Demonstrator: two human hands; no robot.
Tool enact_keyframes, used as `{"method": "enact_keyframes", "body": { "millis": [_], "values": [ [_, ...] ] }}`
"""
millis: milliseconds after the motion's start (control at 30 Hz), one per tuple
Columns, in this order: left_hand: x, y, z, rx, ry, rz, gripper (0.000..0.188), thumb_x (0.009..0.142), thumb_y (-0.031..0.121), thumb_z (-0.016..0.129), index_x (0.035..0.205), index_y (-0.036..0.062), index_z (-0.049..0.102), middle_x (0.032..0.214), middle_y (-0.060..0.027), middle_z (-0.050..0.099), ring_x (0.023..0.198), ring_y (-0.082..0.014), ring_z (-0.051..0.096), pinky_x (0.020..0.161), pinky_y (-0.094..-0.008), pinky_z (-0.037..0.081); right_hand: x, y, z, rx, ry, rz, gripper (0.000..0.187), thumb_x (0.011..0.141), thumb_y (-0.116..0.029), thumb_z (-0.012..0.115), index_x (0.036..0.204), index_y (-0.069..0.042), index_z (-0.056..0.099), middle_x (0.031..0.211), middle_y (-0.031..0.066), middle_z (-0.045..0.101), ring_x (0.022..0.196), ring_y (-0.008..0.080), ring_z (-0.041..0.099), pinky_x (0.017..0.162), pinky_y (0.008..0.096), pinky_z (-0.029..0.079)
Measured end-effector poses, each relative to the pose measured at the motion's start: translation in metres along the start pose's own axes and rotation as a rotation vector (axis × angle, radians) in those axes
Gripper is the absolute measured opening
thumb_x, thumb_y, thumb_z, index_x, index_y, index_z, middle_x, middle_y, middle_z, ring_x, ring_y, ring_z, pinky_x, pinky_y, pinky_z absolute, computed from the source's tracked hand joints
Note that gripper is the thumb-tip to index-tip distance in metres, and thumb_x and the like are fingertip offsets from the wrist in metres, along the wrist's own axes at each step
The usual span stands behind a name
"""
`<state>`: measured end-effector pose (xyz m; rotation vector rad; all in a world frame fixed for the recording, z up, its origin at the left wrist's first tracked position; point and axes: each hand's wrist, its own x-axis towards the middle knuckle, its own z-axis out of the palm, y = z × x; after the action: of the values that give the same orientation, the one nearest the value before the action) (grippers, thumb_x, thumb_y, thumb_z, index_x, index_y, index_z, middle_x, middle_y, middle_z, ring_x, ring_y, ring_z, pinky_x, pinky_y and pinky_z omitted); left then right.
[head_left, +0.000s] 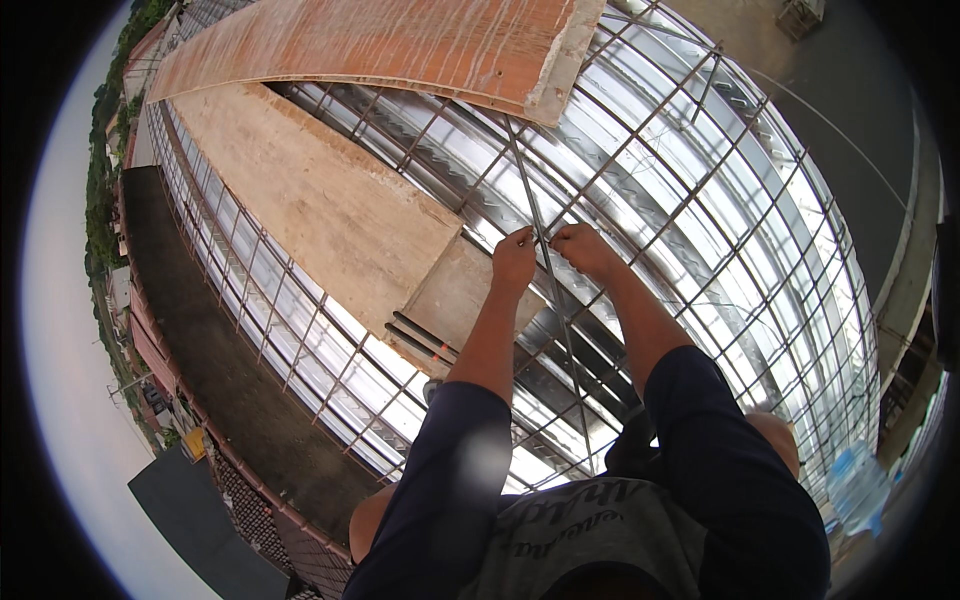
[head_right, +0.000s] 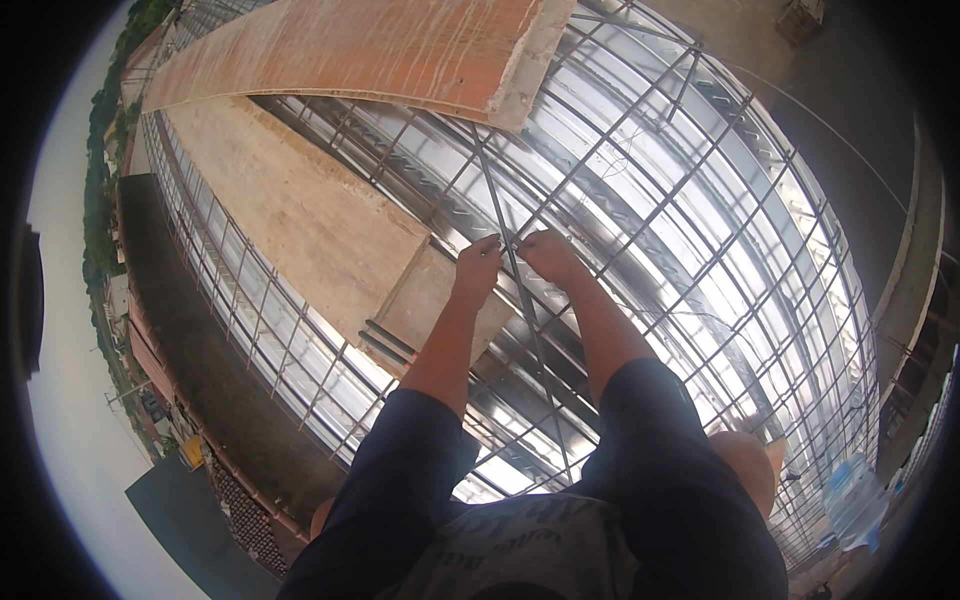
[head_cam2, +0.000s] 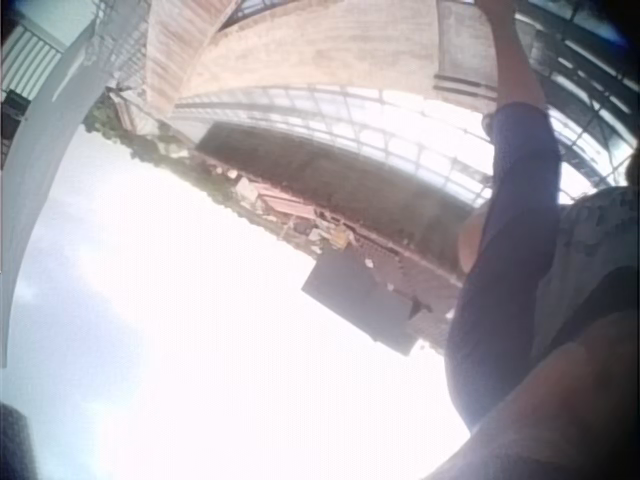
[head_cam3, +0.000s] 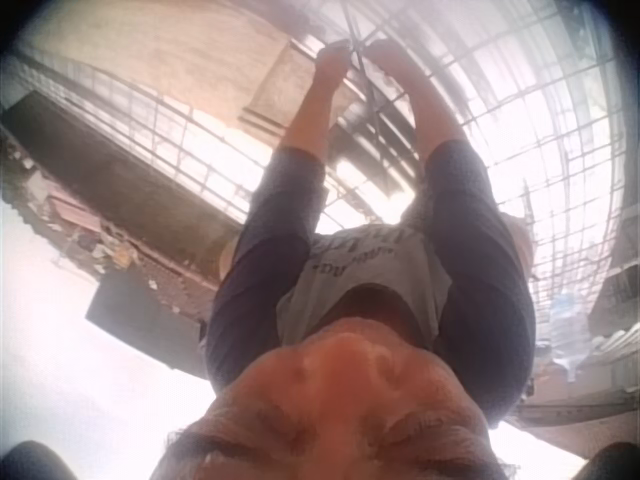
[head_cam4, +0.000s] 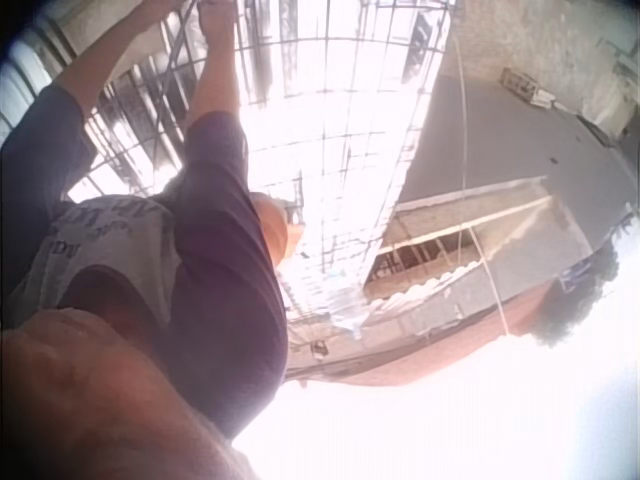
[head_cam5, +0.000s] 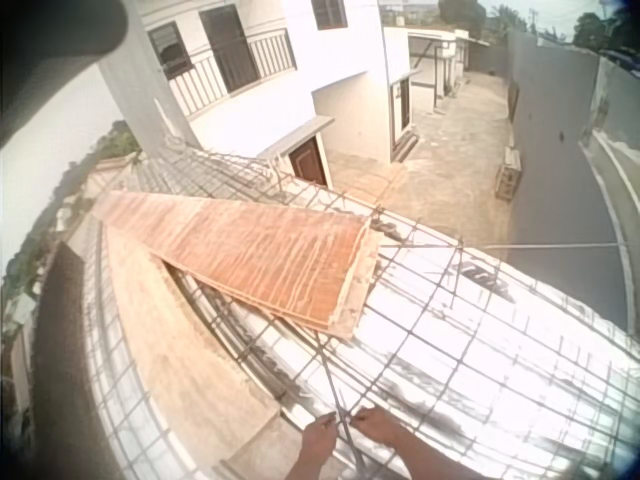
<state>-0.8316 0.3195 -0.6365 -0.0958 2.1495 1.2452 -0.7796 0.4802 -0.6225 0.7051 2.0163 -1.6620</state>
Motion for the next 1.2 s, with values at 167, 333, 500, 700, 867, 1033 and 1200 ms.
{"method": "enact_keyframes", "body": {
  "millis": [167, 333, 500, 700, 867, 1033, 1200],
  "values": [
    [-0.015, 0.006, 0.004, -0.169, -0.007, -0.092, 0.043, 0.085, 0.007, 0.046, 0.126, 0.0011, 0.056, 0.077, -0.0059, 0.063, 0.057, -0.0088, 0.053, 0.049, -0.0247, 0.044, -0.005, -0.007, -0.004, 0.194, -0.083, 0.129, 0.020, 0.081, -0.019, 0.059, 0.084, 0.000, 0.064, 0.059, 0.0011, 0.048, 0.047, 0.0100, 0.042, 0.042, 0.0270, 0.033],
    [-0.029, 0.016, 0.005, -0.086, -0.105, -0.104, 0.048, 0.085, -0.002, 0.040, 0.130, 0.0054, 0.054, 0.118, -0.0166, 0.062, 0.090, -0.0140, 0.064, 0.071, -0.0255, 0.051, -0.001, -0.004, -0.007, 0.180, -0.142, -0.039, 0.014, 0.079, -0.016, 0.060, 0.078, -0.001, 0.061, 0.058, 0.0005, 0.044, 0.044, 0.0086, 0.038, 0.039, 0.0256, 0.028],
    [-0.033, -0.010, 0.017, -0.147, -0.035, 0.091, 0.053, 0.085, -0.003, 0.039, 0.136, 0.0065, 0.047, 0.108, -0.0134, 0.063, 0.072, -0.0115, 0.060, 0.065, -0.0256, 0.051, 0.004, -0.018, -0.013, 0.152, -0.163, 0.161, 0.014, 0.076, -0.015, 0.060, 0.071, -0.001, 0.058, 0.058, 0.0026, 0.046, 0.043, 0.0084, 0.039, 0.038, 0.0265, 0.029],
    [-0.033, -0.016, 0.017, 0.054, 0.007, 0.246, 0.054, 0.084, -0.003, 0.041, 0.137, 0.0072, 0.045, 0.132, -0.0137, 0.052, 0.089, -0.0166, 0.063, 0.073, -0.0281, 0.054, 0.003, -0.041, -0.022, -0.596, -0.201, -0.266, 0.018, 0.072, -0.015, 0.059, 0.070, 0.002, 0.061, 0.069, 0.0169, 0.061, 0.059, 0.0256, 0.058, 0.056, 0.0383, 0.045],
    [-0.026, -0.012, 0.008, -0.010, -0.079, 0.099, 0.052, 0.079, -0.004, 0.043, 0.129, 0.0069, 0.054, 0.132, -0.0134, 0.053, 0.092, -0.0198, 0.065, 0.074, -0.0280, 0.054, 0.011, -0.061, -0.007, -0.625, -0.246, -0.331, 0.019, 0.076, -0.014, 0.054, 0.075, -0.001, 0.068, 0.087, 0.0216, 0.064, 0.087, 0.0380, 0.062, 0.079, 0.0449, 0.049],
    [-0.035, 0.014, 0.007, -0.098, -0.023, 0.028, 0.052, 0.078, 0.005, 0.045, 0.130, 0.0079, 0.054, 0.073, -0.0121, 0.066, 0.059, -0.0165, 0.063, 0.063, -0.0304, 0.052, 0.030, -0.059, -0.014, -0.560, -0.067, -0.269, 0.021, 0.079, -0.018, 0.055, 0.080, -0.002, 0.068, 0.093, 0.0187, 0.066, 0.095, 0.0343, 0.062, 0.081, 0.0439, 0.050],
    [-0.037, 0.015, 0.009, -0.055, -0.038, -0.010, 0.049, 0.081, 0.000, 0.043, 0.128, 0.0068, 0.055, 0.108, -0.0110, 0.059, 0.078, -0.0190, 0.065, 0.072, -0.0294, 0.052, 0.019, -0.055, -0.005, -0.722, 0.149, 0.031, 0.020, 0.082, -0.017, 0.053, 0.087, -0.005, 0.069, 0.096, 0.0174, 0.066, 0.099, 0.0330, 0.062, 0.083, 0.0442, 0.050]
  ]
}}
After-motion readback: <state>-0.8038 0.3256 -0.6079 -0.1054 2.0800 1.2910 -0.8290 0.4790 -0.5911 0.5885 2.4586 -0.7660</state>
